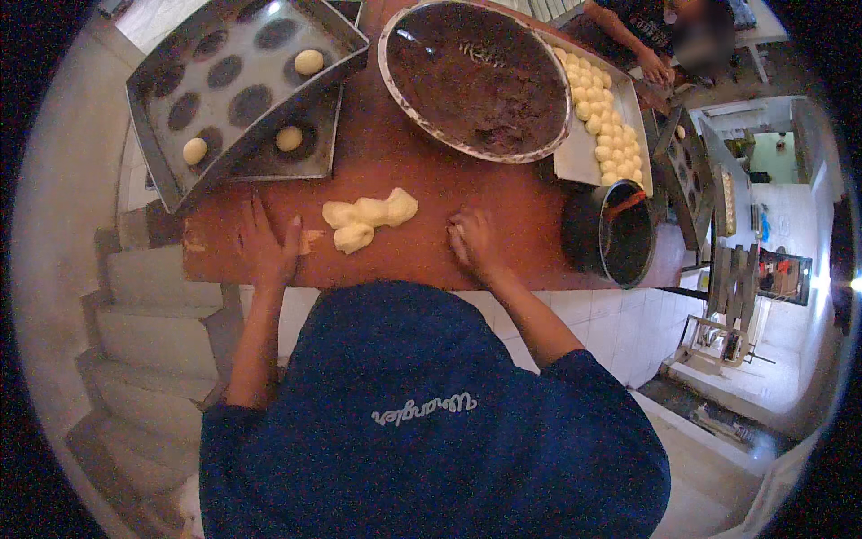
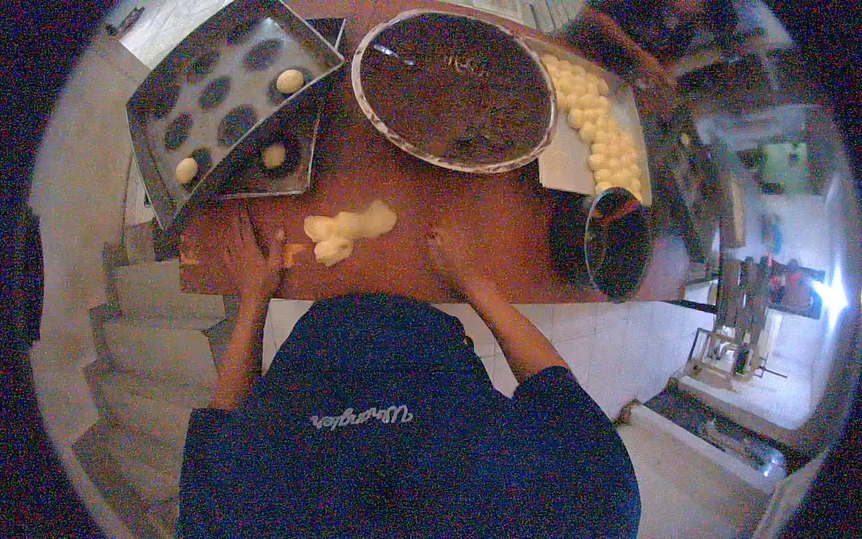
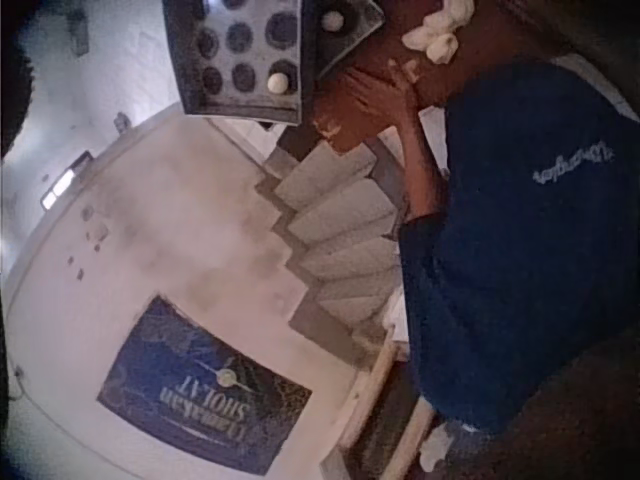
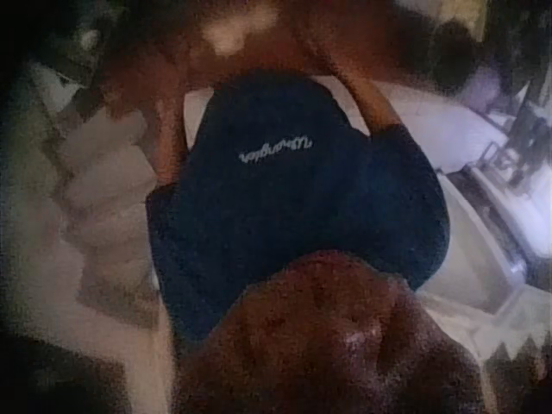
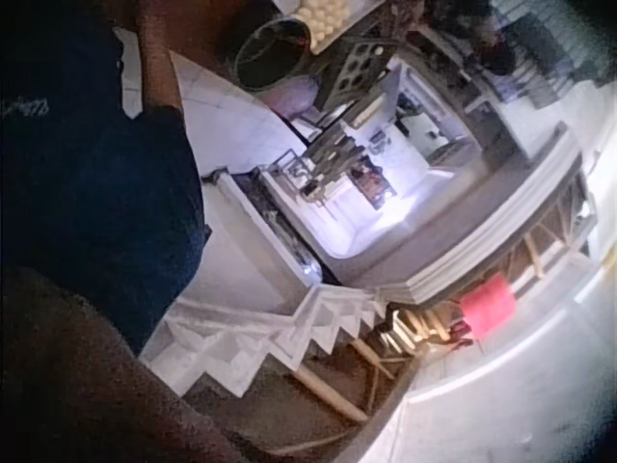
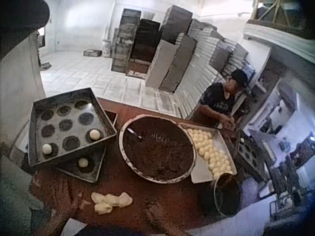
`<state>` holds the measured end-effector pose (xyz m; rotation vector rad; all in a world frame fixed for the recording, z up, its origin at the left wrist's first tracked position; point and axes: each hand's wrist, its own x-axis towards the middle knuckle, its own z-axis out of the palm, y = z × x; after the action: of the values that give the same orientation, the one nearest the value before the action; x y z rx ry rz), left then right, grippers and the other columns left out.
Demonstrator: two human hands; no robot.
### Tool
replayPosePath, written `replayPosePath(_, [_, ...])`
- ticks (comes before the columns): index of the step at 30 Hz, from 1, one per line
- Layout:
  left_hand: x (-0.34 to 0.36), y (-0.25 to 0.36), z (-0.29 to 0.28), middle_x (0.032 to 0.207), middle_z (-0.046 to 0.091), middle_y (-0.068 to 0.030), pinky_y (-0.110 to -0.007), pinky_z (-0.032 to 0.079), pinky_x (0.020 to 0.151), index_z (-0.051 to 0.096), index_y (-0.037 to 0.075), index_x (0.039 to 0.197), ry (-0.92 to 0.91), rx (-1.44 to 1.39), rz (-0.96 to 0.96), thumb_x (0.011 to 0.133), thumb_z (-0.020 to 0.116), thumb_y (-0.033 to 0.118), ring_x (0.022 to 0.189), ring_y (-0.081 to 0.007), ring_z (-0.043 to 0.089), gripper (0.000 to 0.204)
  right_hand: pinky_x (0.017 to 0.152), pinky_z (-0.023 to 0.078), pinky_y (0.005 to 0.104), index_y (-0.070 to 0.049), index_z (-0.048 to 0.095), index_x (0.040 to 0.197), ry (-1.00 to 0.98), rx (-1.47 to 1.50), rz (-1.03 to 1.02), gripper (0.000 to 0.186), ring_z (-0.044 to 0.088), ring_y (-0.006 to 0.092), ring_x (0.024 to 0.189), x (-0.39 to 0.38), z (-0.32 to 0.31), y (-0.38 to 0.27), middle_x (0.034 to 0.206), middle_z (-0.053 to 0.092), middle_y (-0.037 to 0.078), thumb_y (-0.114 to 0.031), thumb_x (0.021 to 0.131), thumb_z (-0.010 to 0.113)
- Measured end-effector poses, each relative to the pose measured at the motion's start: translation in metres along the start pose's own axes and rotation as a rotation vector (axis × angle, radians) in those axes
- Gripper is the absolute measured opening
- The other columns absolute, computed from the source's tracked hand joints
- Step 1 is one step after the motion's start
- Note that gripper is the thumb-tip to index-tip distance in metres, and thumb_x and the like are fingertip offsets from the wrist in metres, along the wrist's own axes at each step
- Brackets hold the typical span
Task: The person prepares buns by flattening dough by hand, spooning a dark filling into the center, and pinching the dough closed before placing them onto a baking tray. The person also applies a liquid wash to the tops of the prepared buns using a small brush.
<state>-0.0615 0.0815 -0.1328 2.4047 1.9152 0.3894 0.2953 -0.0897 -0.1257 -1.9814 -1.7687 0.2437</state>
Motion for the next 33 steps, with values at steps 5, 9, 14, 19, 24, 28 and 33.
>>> replayPosePath(5, [0.001,0.016,-0.017,0.157,0.036,-0.0223,-0.054,0.023,0.117,0.032,0.001,0.154,-0.145,-0.134,-0.077,0.092,0.052,0.062,0.14,-0.0415,0.039,0.089,0.091,0.045,0.05,-0.001,0.06,0.114,-0.069,-0.043,0.213,0.033,0.058,0.0398,0.102,0.007,-0.007,0.02,0.11,0.062,0.021,-0.023,0.09,0.07])
replayPosePath(9, [-0.002,0.009,-0.019,0.157,0.035,-0.0233,-0.055,0.024,0.116,0.031,-0.001,0.154,-0.085,-0.079,-0.012,0.092,0.053,0.062,0.14,-0.0419,0.039,0.09,0.099,0.042,0.0514,0.003,0.056,0.125,0.153,0.161,0.079,0.046,0.054,0.0448,0.111,0.017,-0.01,0.001,0.121,0.059,0.026,-0.028,0.092,0.068])
replayPosePath(14, [-0.007,0.005,0.004,0.155,0.036,-0.0259,-0.053,0.027,0.116,0.034,-0.003,0.152,-0.028,-0.052,0.005,0.093,0.053,0.059,0.139,-0.0441,0.039,0.087,0.111,0.035,0.0509,0.006,0.048,0.137,0.153,-0.011,0.507,0.057,0.046,0.0459,0.13,0.03,-0.04,0.0,0.139,0.051,0.03,-0.031,0.096,0.063])
replayPosePath(19, [0.0,-0.004,0.012,0.153,0.038,-0.0285,-0.051,0.027,0.117,0.039,-0.005,0.148,-0.003,-0.034,0.071,0.094,0.053,0.058,0.139,-0.0451,0.038,0.085,0.109,0.041,0.0447,0.005,0.052,0.136,0.41,-0.013,0.385,0.055,0.053,0.0362,0.128,0.04,-0.032,0.019,0.14,0.053,0.028,-0.032,0.097,0.062])
replayPosePath(24, [-0.003,0.017,-0.013,0.152,0.039,-0.0296,-0.053,0.024,0.118,0.041,-0.006,0.146,-0.069,-0.056,0.012,0.093,0.054,0.058,0.14,-0.0453,0.037,0.084,0.086,0.055,0.0433,-0.002,0.064,0.122,-0.272,0.205,0.425,0.057,0.069,0.0294,0.101,0.015,-0.066,0.048,0.113,0.071,0.019,-0.039,0.081,0.078])
replayPosePath(28, [-0.015,-0.007,0.032,0.153,0.038,-0.0292,-0.055,0.021,0.119,0.041,-0.005,0.147,-0.021,0.016,-0.017,0.092,0.054,0.057,0.143,-0.0437,0.033,0.083,0.079,0.054,0.0444,-0.006,0.069,0.098,-0.405,-0.006,0.164,0.038,0.067,0.0349,0.093,0.044,-0.018,0.013,0.099,0.069,0.016,-0.028,0.07,0.081])
replayPosePath(33, [-0.011,-0.003,0.022,0.156,0.036,-0.0238,-0.055,0.022,0.119,0.04,-0.001,0.149,0.059,0.01,-0.014,0.091,0.051,0.061,0.143,-0.0447,0.033,0.086,0.083,0.052,0.0452,-0.007,0.068,0.095,-0.125,0.431,-0.417,0.026,0.064,0.0389,0.095,0.201,-0.034,-0.164,0.09,0.064,0.015,-0.022,0.075,0.076])
